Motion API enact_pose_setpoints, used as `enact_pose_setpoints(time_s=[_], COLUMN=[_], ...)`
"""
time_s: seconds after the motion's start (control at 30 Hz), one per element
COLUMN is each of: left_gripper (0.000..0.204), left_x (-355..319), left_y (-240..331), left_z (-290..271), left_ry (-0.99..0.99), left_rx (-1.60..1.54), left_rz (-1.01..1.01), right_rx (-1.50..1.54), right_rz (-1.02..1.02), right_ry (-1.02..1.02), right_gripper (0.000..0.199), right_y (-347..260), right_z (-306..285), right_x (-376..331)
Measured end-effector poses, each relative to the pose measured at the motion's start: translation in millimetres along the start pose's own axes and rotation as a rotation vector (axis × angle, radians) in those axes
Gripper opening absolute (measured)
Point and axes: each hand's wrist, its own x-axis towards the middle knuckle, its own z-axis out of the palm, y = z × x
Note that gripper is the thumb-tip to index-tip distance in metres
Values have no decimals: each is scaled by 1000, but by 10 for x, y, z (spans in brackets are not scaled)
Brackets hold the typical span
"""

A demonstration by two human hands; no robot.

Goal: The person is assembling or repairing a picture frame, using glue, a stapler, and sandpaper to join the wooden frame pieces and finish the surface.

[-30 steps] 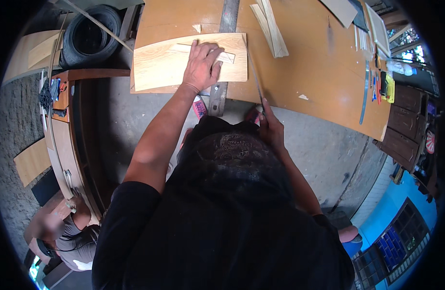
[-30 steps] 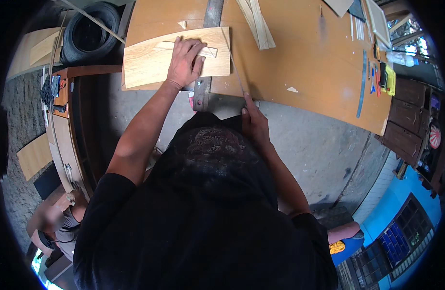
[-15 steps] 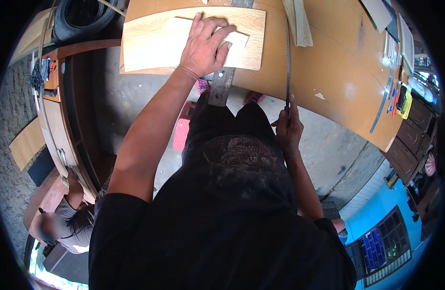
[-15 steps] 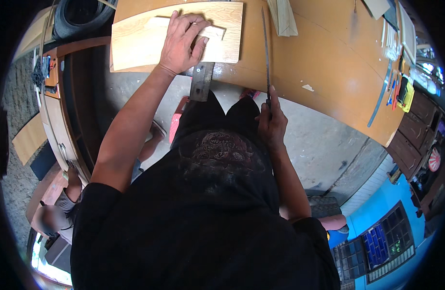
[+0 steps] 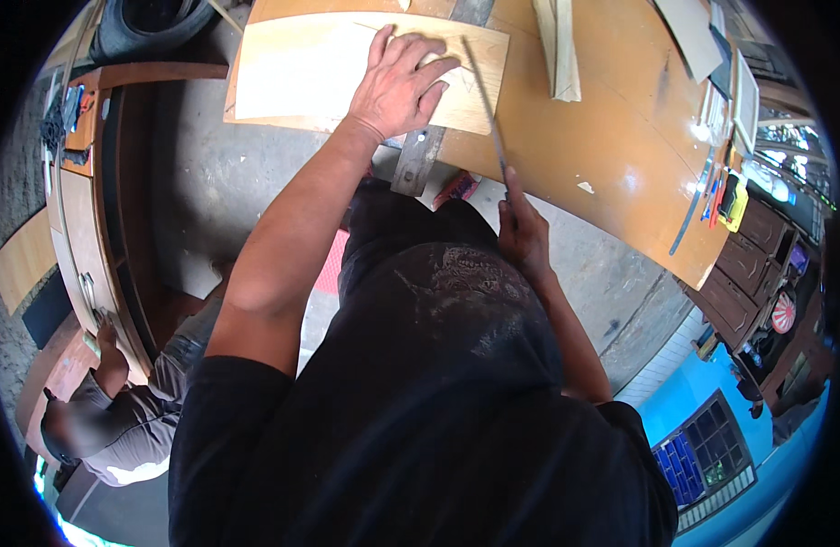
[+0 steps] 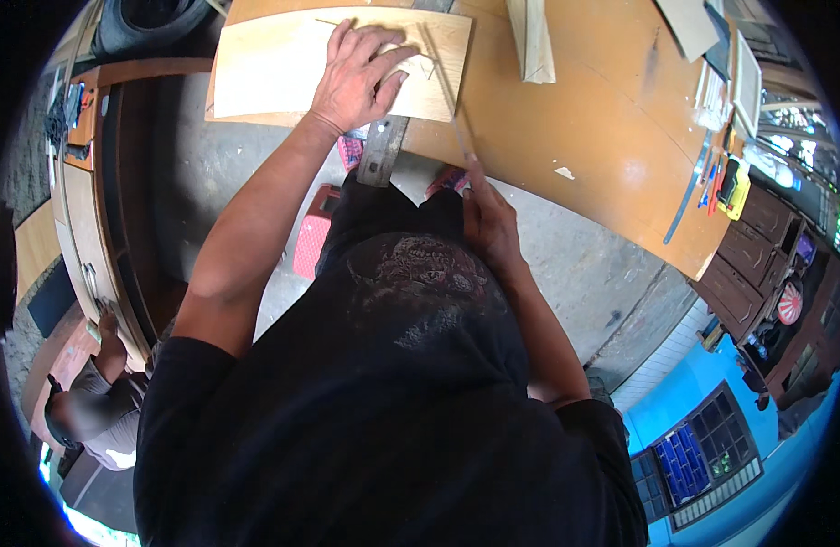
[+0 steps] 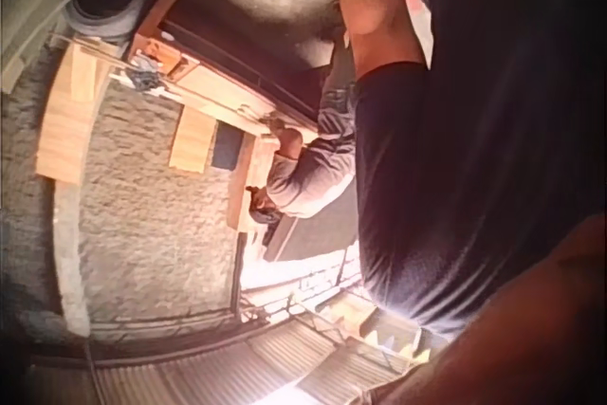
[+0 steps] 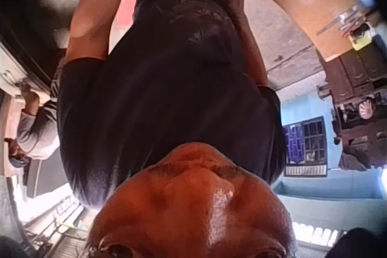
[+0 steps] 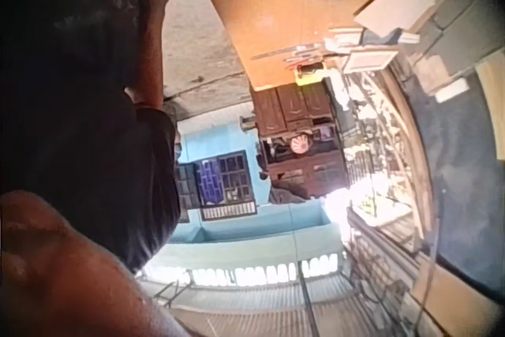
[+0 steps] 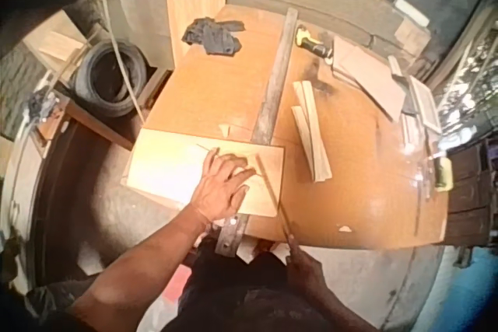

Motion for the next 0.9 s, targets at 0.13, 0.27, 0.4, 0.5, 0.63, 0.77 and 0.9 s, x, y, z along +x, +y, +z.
enact_pose_setpoints(time_s=[0.13,0.27,0.4,0.5,0.63,0.77,0.9], left_gripper=[36,38,37,37,36,36,36], left_x=[-9,8,20,22,23,12,12], left_y=[50,21,14,21,10,8,3], left_z=[-22,19,18,-1,-1,6,10], left_ry=[6,-2,-3,-5,-15,-22,-21], left_rx=[59,-1,-7,-17,-16,-10,-6], left_rz=[-21,-22,-19,-38,-50,-41,-30], right_rx=[-33,-33,-38,-35,-20,-58,-42], right_rz=[-118,-100,-84,-47,-68,-59,-54], right_ry=[14,-2,41,13,37,37,35], right_gripper=[58,59,56,57,58,59,59], right_y=[11,-19,4,-14,9,37,54], right_z=[92,105,141,135,156,168,176], right_x=[17,-5,-43,-72,-85,-84,-80])
